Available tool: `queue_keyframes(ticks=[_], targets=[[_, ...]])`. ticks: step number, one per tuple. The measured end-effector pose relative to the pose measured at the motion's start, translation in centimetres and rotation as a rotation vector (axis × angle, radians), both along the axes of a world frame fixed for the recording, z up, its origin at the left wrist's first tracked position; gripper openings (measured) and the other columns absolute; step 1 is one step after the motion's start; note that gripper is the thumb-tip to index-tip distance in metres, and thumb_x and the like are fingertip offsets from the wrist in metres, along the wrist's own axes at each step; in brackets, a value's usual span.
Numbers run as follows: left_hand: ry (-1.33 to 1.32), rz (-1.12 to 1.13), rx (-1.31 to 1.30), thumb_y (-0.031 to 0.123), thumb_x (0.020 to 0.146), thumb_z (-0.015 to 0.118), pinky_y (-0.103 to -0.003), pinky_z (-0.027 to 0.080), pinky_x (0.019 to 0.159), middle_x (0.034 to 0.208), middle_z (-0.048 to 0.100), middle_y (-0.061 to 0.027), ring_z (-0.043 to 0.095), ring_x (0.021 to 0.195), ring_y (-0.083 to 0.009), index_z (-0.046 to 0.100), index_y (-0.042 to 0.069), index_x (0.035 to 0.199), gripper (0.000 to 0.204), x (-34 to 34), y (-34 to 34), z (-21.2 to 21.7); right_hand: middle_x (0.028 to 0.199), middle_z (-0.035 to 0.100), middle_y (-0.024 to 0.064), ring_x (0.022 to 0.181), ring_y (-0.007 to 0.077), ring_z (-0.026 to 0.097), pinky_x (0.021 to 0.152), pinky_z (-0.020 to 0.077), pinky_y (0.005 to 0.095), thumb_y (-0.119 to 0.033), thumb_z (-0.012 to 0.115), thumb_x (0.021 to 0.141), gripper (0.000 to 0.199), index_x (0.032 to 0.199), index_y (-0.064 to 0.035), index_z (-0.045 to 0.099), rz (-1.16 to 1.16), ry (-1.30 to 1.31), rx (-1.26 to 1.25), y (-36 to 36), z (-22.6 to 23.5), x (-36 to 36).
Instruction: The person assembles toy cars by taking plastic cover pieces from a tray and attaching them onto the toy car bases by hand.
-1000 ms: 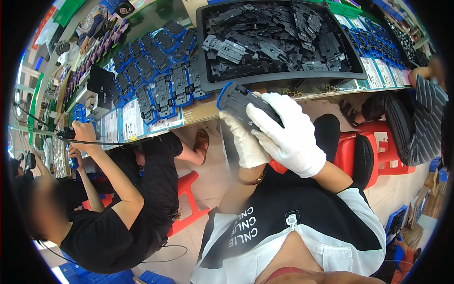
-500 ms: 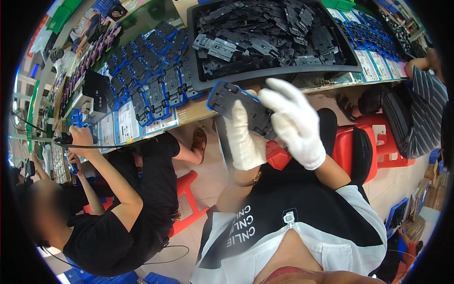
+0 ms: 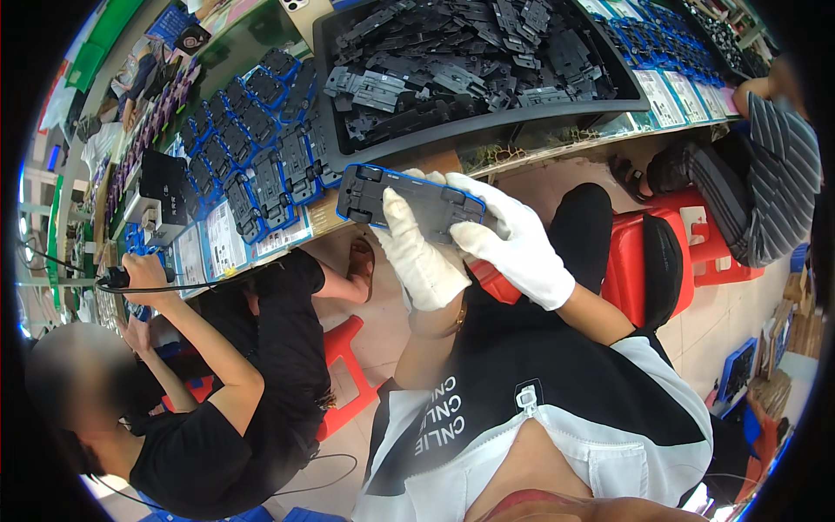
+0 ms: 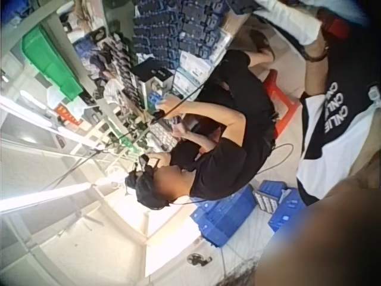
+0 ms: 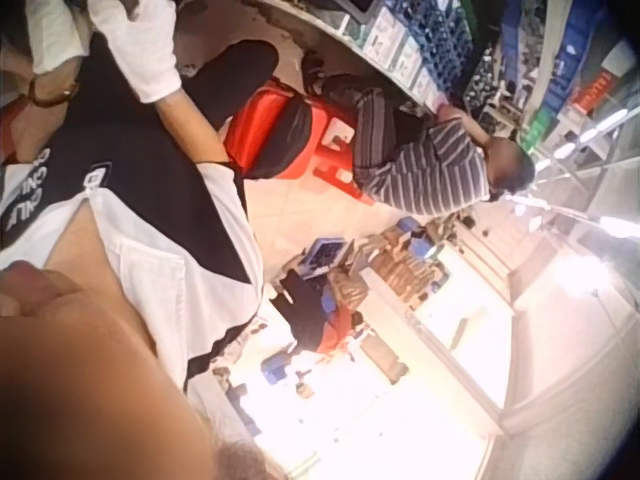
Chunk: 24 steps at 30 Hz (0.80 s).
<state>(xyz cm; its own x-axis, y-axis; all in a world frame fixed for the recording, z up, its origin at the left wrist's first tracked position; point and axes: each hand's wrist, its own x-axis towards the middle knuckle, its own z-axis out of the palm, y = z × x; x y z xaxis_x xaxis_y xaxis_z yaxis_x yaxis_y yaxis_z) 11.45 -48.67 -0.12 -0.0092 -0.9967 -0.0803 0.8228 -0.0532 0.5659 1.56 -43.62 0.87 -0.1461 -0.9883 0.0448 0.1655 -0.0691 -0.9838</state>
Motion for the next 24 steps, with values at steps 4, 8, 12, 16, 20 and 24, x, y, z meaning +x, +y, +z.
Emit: queue_keyframes(ticks=[4, 8, 12, 16, 20, 24], targets=[[-0.019, -0.008, -0.025, 0.033, 0.099, 0.057, -0.039, 0.054, 0.089, 0.110, 0.063, -0.0102, 0.063, 0.100, -0.0230, 0.050, 0.008, 0.124, 0.037, 0.0, 0.3, -0.1, 0.126, 0.062, 0.0124, 0.113, 0.0166, 0.056, 0.100, 0.0433, 0.0315, -0.018, 0.066, 0.091, 0.054, 0.138, 0.0015, 0.049, -0.026, -0.090, 0.039, 0.2, 0.1, 0.1], [-0.100, 0.037, -0.063, 0.033, 0.100, 0.056, -0.039, 0.054, 0.089, 0.109, 0.064, -0.0098, 0.063, 0.098, -0.0231, 0.050, 0.008, 0.124, 0.036, 0.2, 0.1, -0.5, 0.131, 0.058, 0.0116, 0.118, 0.0158, 0.053, 0.102, 0.0422, 0.0311, -0.014, 0.065, 0.092, 0.053, 0.140, 0.0008, 0.047, 0.002, -0.096, 0.070, -0.1, 0.3, 0.3], [-0.093, 0.107, 0.004, 0.030, 0.100, 0.057, -0.038, 0.054, 0.088, 0.107, 0.064, -0.0100, 0.064, 0.097, -0.0227, 0.049, 0.007, 0.124, 0.034, 0.1, -0.6, -0.9, 0.137, 0.054, 0.0112, 0.123, 0.0161, 0.050, 0.104, 0.0403, 0.0311, -0.013, 0.064, 0.092, 0.056, 0.142, 0.0009, 0.044, 0.033, -0.113, 0.006, -0.5, -0.3, 0.9], [-0.113, 0.128, -0.058, 0.029, 0.100, 0.057, -0.037, 0.054, 0.089, 0.108, 0.064, -0.0096, 0.063, 0.097, -0.0213, 0.049, 0.007, 0.125, 0.035, 0.8, -1.0, -1.2, 0.140, 0.052, 0.0114, 0.126, 0.0165, 0.048, 0.106, 0.0383, 0.0310, -0.013, 0.064, 0.092, 0.057, 0.143, 0.0019, 0.043, 0.070, -0.186, 0.022, -0.9, -0.3, 1.2], [-0.204, -0.021, 0.006, 0.034, 0.101, 0.053, -0.036, 0.051, 0.093, 0.112, 0.064, -0.0085, 0.062, 0.099, -0.0191, 0.049, 0.009, 0.128, 0.038, 2.8, -1.3, -0.9, 0.139, 0.053, 0.0127, 0.126, 0.0171, 0.049, 0.106, 0.0382, 0.0311, -0.021, 0.060, 0.096, 0.054, 0.142, 0.0030, 0.044, 0.042, 0.052, 0.012, -1.0, -0.7, 1.6], [-0.155, -0.062, 0.052, 0.032, 0.102, 0.051, -0.035, 0.045, 0.100, 0.130, 0.054, -0.0047, 0.054, 0.116, -0.0172, 0.040, 0.013, 0.142, 0.046, 3.8, -0.5, -0.9, 0.125, 0.060, 0.0172, 0.105, 0.0241, 0.060, 0.095, 0.0451, 0.0352, -0.021, 0.052, 0.099, 0.049, 0.143, 0.0001, 0.045, 0.004, 0.498, -0.154, -0.7, 0.3, 1.6]])
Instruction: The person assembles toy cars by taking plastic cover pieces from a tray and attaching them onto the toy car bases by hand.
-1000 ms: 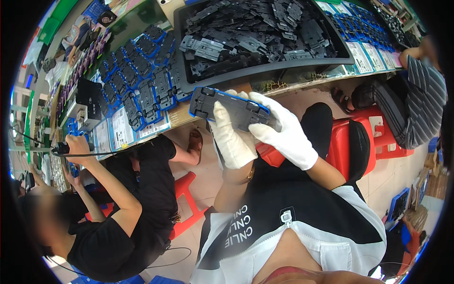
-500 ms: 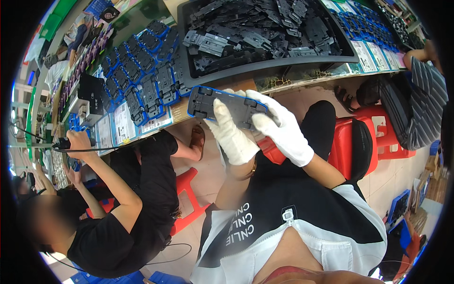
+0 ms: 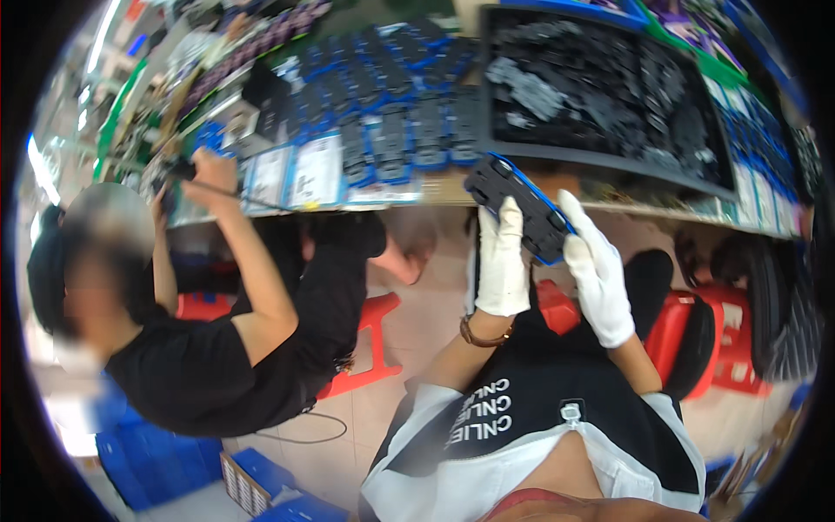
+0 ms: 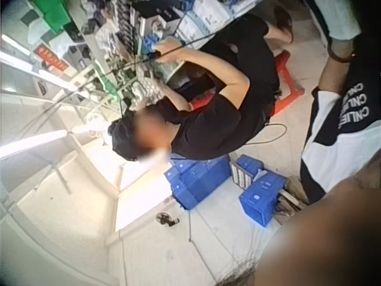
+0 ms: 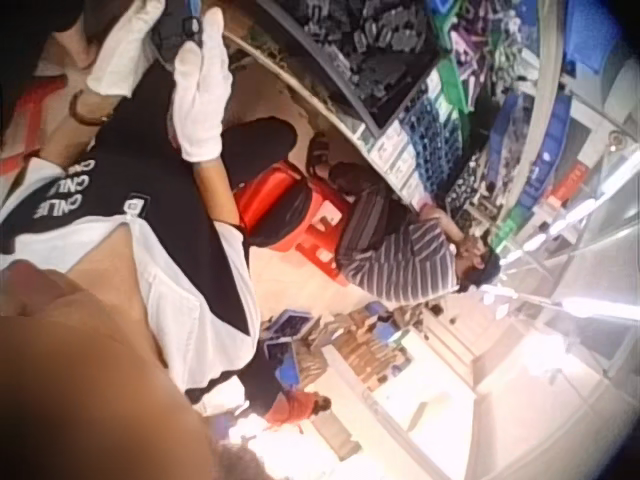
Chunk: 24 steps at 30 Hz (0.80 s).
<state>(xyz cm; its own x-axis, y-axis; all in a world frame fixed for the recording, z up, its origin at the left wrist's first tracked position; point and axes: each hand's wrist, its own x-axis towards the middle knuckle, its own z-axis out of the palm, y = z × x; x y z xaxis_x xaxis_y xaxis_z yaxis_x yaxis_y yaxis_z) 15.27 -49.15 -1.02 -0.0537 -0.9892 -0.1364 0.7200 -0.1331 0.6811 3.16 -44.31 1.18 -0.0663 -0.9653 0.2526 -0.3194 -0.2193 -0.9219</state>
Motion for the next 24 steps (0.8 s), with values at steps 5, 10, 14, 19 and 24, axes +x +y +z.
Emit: queue_keyframes(ticks=[5, 10, 14, 19, 24], targets=[[0.024, 0.052, -0.050, 0.045, 0.099, 0.053, -0.043, 0.054, 0.080, 0.104, 0.062, -0.0122, 0.064, 0.089, -0.0252, 0.051, 0.006, 0.126, 0.047, 10.8, -4.9, -0.9, 0.122, 0.056, 0.0164, 0.099, 0.0244, 0.062, 0.087, 0.0499, 0.0333, -0.015, 0.057, 0.094, 0.045, 0.136, -0.0011, 0.051, -0.028, 0.182, -0.108, 0.5, 2.0, 0.5], [-0.670, 0.593, -0.106, 0.028, 0.101, 0.051, -0.037, 0.041, 0.101, 0.131, 0.055, -0.0109, 0.054, 0.116, -0.0220, 0.038, 0.002, 0.146, 0.054, 23.9, -12.4, -1.5, 0.121, 0.059, 0.0142, 0.096, 0.0224, 0.064, 0.084, 0.0507, 0.0316, -0.010, 0.059, 0.092, 0.036, 0.127, -0.0021, 0.059, -0.147, 0.262, -0.142, 0.6, 1.8, -1.4], [-0.932, 0.343, -0.014, 0.018, 0.100, 0.051, -0.033, 0.034, 0.108, 0.146, 0.045, -0.0170, 0.047, 0.126, -0.0235, 0.034, -0.004, 0.147, 0.055, 28.6, -17.1, -4.7, 0.119, 0.061, 0.0127, 0.098, 0.0229, 0.064, 0.085, 0.0496, 0.0311, -0.005, 0.059, 0.091, 0.031, 0.121, -0.0031, 0.063, -0.296, 0.371, -0.138, 0.8, 1.1, -4.6], [-1.175, 0.107, -0.276, 0.025, 0.100, 0.049, -0.035, 0.035, 0.109, 0.138, 0.052, -0.0186, 0.047, 0.128, -0.0260, 0.049, -0.004, 0.137, 0.046, 31.3, -19.6, -7.6, 0.108, 0.065, 0.0157, 0.102, 0.0306, 0.063, 0.090, 0.0489, 0.0363, -0.007, 0.061, 0.089, 0.027, 0.115, -0.0033, 0.066, -0.444, 0.438, -0.100, 0.9, 2.1, -8.7], [-1.318, 0.107, -0.100, 0.020, 0.104, 0.042, -0.033, 0.031, 0.112, 0.146, 0.045, -0.0172, 0.044, 0.131, -0.0265, 0.044, -0.006, 0.140, 0.045, 32.2, -22.0, -8.0, 0.099, 0.067, 0.0138, 0.095, 0.0292, 0.065, 0.087, 0.0492, 0.0349, -0.007, 0.066, 0.087, 0.022, 0.108, -0.0021, 0.068, -0.798, 0.384, -0.266, 2.1, 2.2, -17.9]])
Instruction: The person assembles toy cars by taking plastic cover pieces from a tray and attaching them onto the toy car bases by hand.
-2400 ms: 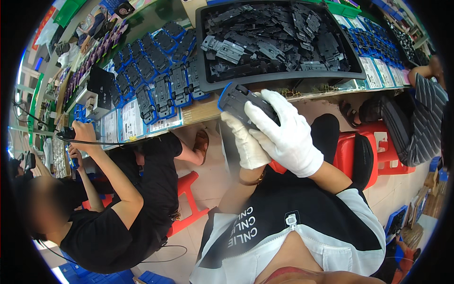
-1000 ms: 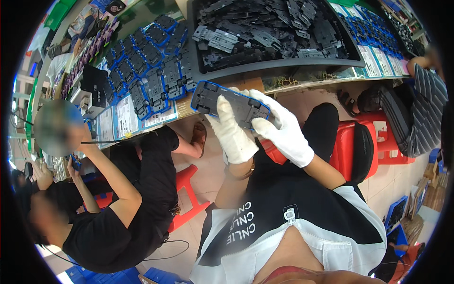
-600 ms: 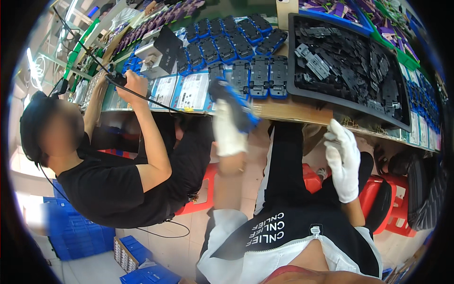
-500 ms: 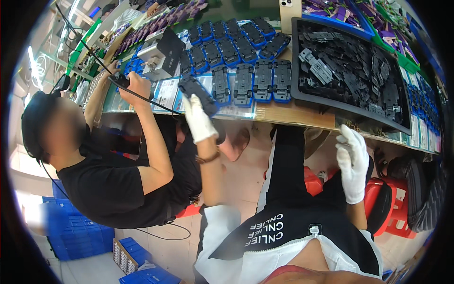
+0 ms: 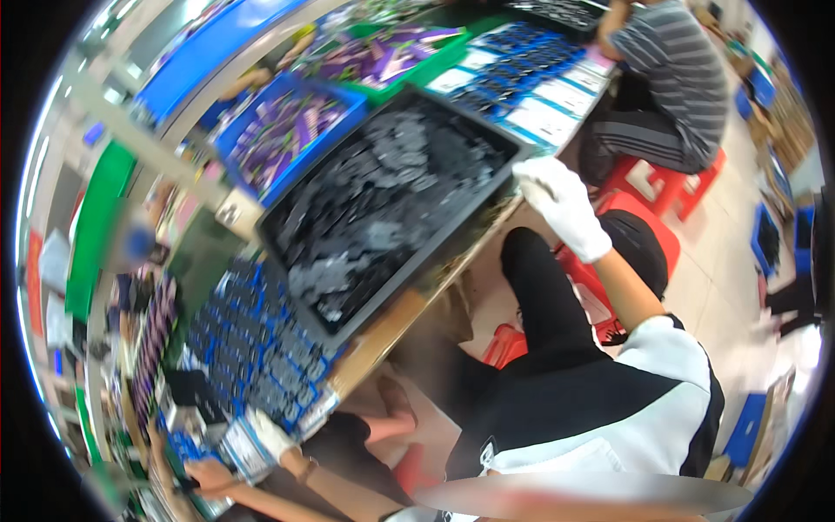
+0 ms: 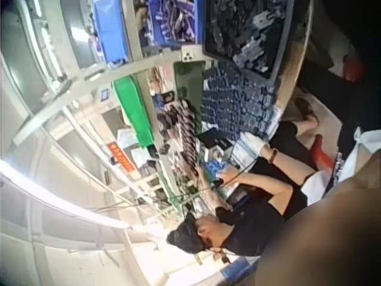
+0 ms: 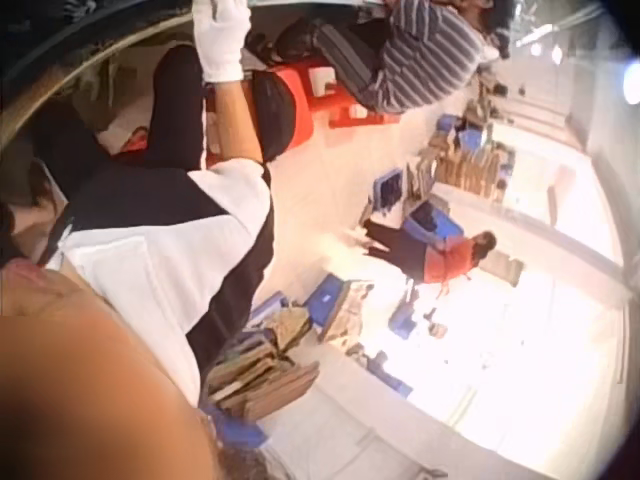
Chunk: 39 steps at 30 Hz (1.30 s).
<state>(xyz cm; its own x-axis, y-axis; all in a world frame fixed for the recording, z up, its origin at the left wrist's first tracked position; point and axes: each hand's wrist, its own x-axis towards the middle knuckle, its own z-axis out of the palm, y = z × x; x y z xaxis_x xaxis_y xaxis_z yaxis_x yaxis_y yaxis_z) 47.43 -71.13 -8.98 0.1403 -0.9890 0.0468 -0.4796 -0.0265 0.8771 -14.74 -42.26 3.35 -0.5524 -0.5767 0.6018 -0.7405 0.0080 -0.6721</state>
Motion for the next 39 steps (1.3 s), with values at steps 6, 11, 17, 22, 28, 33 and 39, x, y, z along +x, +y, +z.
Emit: queue_keyframes(ticks=[6, 11, 17, 22, 28, 33, 39], targets=[[-0.287, 0.113, -0.359, 0.016, 0.103, 0.044, -0.035, 0.034, 0.110, 0.137, 0.052, -0.0253, 0.051, 0.124, -0.0322, 0.048, -0.011, 0.134, 0.042, -3.1, 2.4, 1.0, 0.105, 0.068, 0.0159, 0.095, 0.0259, 0.067, 0.083, 0.0521, 0.0357, -0.024, 0.065, 0.090, 0.028, 0.114, -0.0094, 0.066, -0.507, 0.020, 0.020, 1.4, -3.0, -17.9], [-0.104, 0.198, -0.366, 0.023, 0.103, 0.045, -0.036, 0.038, 0.105, 0.136, 0.055, -0.0181, 0.052, 0.124, -0.0302, 0.051, -0.004, 0.135, 0.043, -8.0, 11.3, 2.5, 0.119, 0.059, 0.0225, 0.104, 0.0386, 0.061, 0.093, 0.0482, 0.0465, -0.026, 0.061, 0.089, 0.039, 0.126, -0.0137, 0.058, -0.596, 0.181, 0.240, -2.5, -7.2, -32.5], [0.270, 0.123, -0.117, 0.027, 0.101, 0.049, -0.037, 0.041, 0.101, 0.133, 0.057, -0.0141, 0.054, 0.123, -0.0263, 0.053, 0.000, 0.135, 0.044, -15.7, 17.0, 5.1, 0.102, 0.065, 0.0218, 0.099, 0.0381, 0.063, 0.087, 0.0498, 0.0450, -0.024, 0.065, 0.085, 0.032, 0.113, -0.0078, 0.063, -0.613, 0.152, 0.527, -4.9, -7.4, -40.9], [0.250, 0.067, -0.160, 0.018, 0.102, 0.045, -0.032, 0.041, 0.101, 0.126, 0.058, -0.0152, 0.055, 0.118, -0.0230, 0.053, -0.005, 0.130, 0.037, -21.1, 19.1, 8.0, 0.094, 0.068, 0.0203, 0.093, 0.0369, 0.064, 0.082, 0.0497, 0.0458, -0.023, 0.066, 0.084, 0.020, 0.093, -0.0059, 0.069, -0.535, 0.259, 0.484, -8.2, -7.9, -40.0], [0.545, -0.142, -0.186, 0.012, 0.100, 0.052, -0.031, 0.048, 0.095, 0.114, 0.064, -0.0117, 0.060, 0.106, -0.0187, 0.061, -0.005, 0.118, 0.026, -30.2, 17.8, 9.5, 0.089, 0.068, 0.0211, 0.086, 0.0383, 0.066, 0.075, 0.0508, 0.0444, -0.017, 0.064, 0.085, 0.016, 0.094, -0.0058, 0.070, -0.538, 0.457, 0.456, -0.6, -5.8, -41.3], [0.861, -0.401, -0.017, 0.024, 0.100, 0.055, -0.038, 0.050, 0.098, 0.112, 0.063, -0.0156, 0.062, 0.105, -0.0264, 0.058, -0.006, 0.119, 0.035, -36.8, 20.4, 9.7, 0.094, 0.067, 0.0181, 0.090, 0.0358, 0.065, 0.078, 0.0508, 0.0415, -0.021, 0.070, 0.086, 0.024, 0.102, -0.0036, 0.066, -0.455, 0.599, 0.328, 1.9, 1.0, -32.6], [1.508, -0.626, 0.423, 0.054, 0.100, 0.038, -0.051, 0.042, 0.106, 0.136, 0.050, -0.0218, 0.051, 0.123, -0.0401, 0.034, 0.008, 0.147, 0.066, -43.2, 22.2, 8.6, 0.092, 0.066, 0.0133, 0.087, 0.0304, 0.063, 0.080, 0.0504, 0.0361, -0.013, 0.071, 0.082, 0.018, 0.097, -0.0034, 0.067, 0.106, 0.491, 0.203, 1.0, 7.3, -11.0]])
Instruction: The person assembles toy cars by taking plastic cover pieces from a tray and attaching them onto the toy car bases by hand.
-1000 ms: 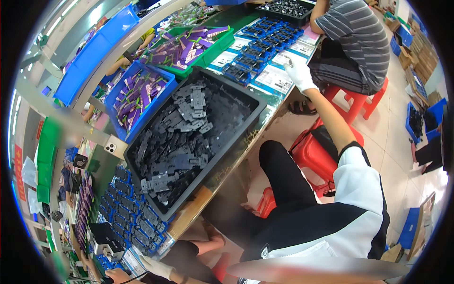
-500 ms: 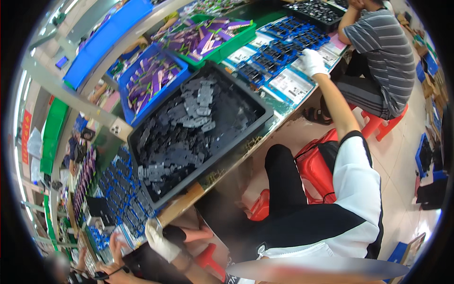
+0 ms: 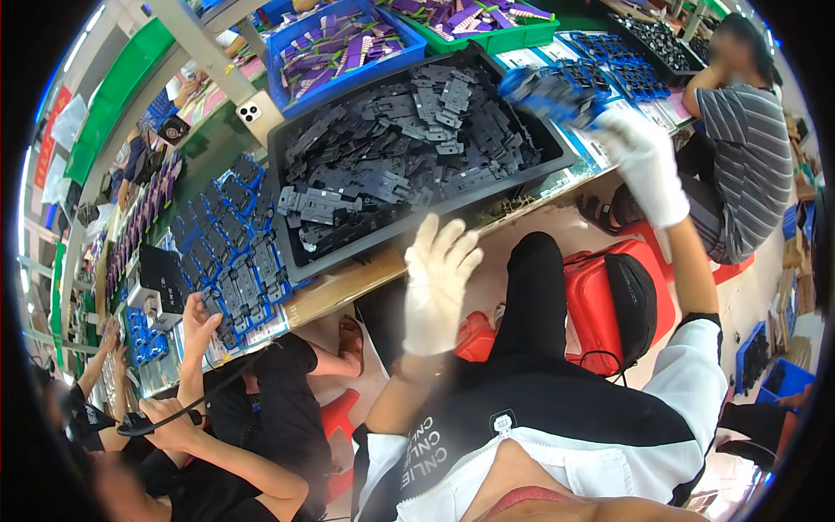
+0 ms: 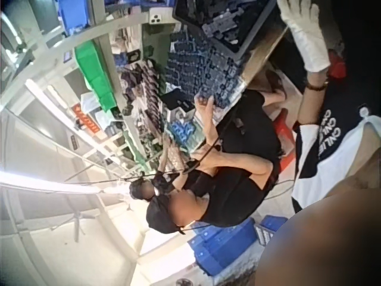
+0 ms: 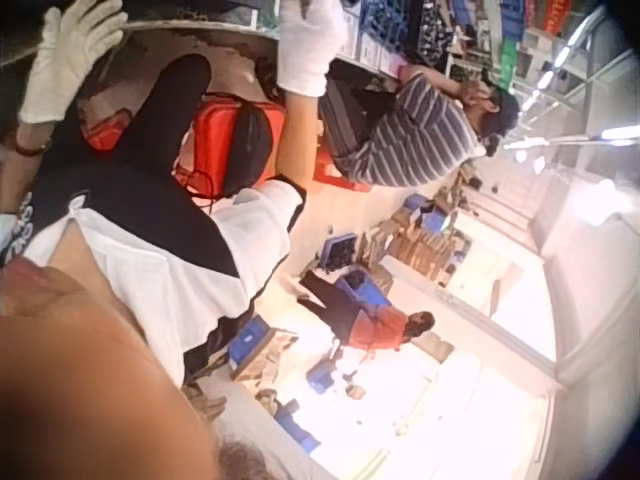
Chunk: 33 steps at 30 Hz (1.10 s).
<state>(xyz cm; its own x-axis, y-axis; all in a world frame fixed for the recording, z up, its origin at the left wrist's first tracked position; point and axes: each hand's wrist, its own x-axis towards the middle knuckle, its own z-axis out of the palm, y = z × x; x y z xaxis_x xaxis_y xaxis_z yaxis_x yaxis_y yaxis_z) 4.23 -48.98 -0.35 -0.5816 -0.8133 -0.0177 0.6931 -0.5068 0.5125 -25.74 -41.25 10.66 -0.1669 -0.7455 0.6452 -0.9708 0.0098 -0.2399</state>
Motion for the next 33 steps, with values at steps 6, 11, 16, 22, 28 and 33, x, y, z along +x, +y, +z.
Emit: queue_keyframes(ticks=[6, 11, 16, 22, 28, 33], targets=[[0.906, -0.143, 0.503, 0.047, 0.099, 0.038, -0.066, 0.027, 0.106, 0.145, 0.045, -0.0164, 0.041, 0.132, -0.0402, 0.040, 0.013, 0.145, 0.057, 0.9, -1.8, -2.1, 0.087, 0.060, 0.0106, 0.080, 0.0309, 0.060, 0.069, 0.0502, 0.0394, -0.030, 0.064, 0.090, 0.023, 0.104, -0.0117, 0.064, 0.504, -0.095, 0.275, -2.2, -3.6, 13.9], [0.756, 0.060, 0.312, 0.053, 0.098, 0.036, -0.066, 0.026, 0.109, 0.142, 0.048, -0.0116, 0.042, 0.130, -0.0367, 0.045, 0.016, 0.142, 0.058, 5.8, -2.9, -2.1, 0.102, 0.068, 0.0151, 0.086, 0.0337, 0.067, 0.075, 0.0539, 0.0387, -0.026, 0.064, 0.090, 0.025, 0.103, -0.0054, 0.065, 0.531, -0.278, 0.342, -6.7, -1.3, 15.2], [0.399, 0.304, 0.145, 0.063, 0.097, 0.036, -0.062, 0.033, 0.110, 0.129, 0.056, -0.0135, 0.052, 0.118, -0.0334, 0.053, 0.015, 0.134, 0.063, 7.7, -1.6, 1.0, 0.088, 0.069, 0.0234, 0.087, 0.0397, 0.067, 0.078, 0.0532, 0.0459, -0.042, 0.052, 0.095, 0.044, 0.097, -0.0007, 0.068, -0.164, -0.102, 0.355, -17.2, -2.9, 9.5], [0.308, 0.255, 0.235, 0.064, 0.094, 0.044, -0.060, 0.036, 0.107, 0.123, 0.057, -0.0132, 0.054, 0.114, -0.0341, 0.052, 0.016, 0.133, 0.063, 9.1, -1.4, 0.5, 0.119, 0.061, 0.0192, 0.107, 0.0343, 0.063, 0.089, 0.0526, 0.0438, -0.010, 0.052, 0.088, 0.027, 0.112, -0.0099, 0.066, -0.143, 0.293, 0.282, -22.1, -3.5, 3.4], [0.352, 0.245, 0.279, 0.064, 0.093, 0.045, -0.060, 0.036, 0.107, 0.122, 0.057, -0.0133, 0.053, 0.114, -0.0346, 0.052, 0.015, 0.132, 0.063, 10.4, -1.5, 0.1, 0.114, 0.064, 0.0192, 0.108, 0.0377, 0.061, 0.091, 0.0504, 0.0448, -0.018, 0.056, 0.087, 0.035, 0.119, -0.0073, 0.063, -0.052, 0.194, 0.449, -21.8, -2.3, 2.2], [0.301, 0.240, 0.260, 0.066, 0.092, 0.045, -0.060, 0.039, 0.104, 0.117, 0.059, -0.0150, 0.055, 0.110, -0.0358, 0.053, 0.012, 0.126, 0.064, 9.3, -2.0, 0.9, 0.107, 0.067, 0.0235, 0.101, 0.0409, 0.064, 0.090, 0.0496, 0.0468, -0.050, 0.052, 0.094, 0.055, 0.101, 0.0010, 0.071, -0.286, -0.011, 0.630, -22.7, -3.1, 6.5]])
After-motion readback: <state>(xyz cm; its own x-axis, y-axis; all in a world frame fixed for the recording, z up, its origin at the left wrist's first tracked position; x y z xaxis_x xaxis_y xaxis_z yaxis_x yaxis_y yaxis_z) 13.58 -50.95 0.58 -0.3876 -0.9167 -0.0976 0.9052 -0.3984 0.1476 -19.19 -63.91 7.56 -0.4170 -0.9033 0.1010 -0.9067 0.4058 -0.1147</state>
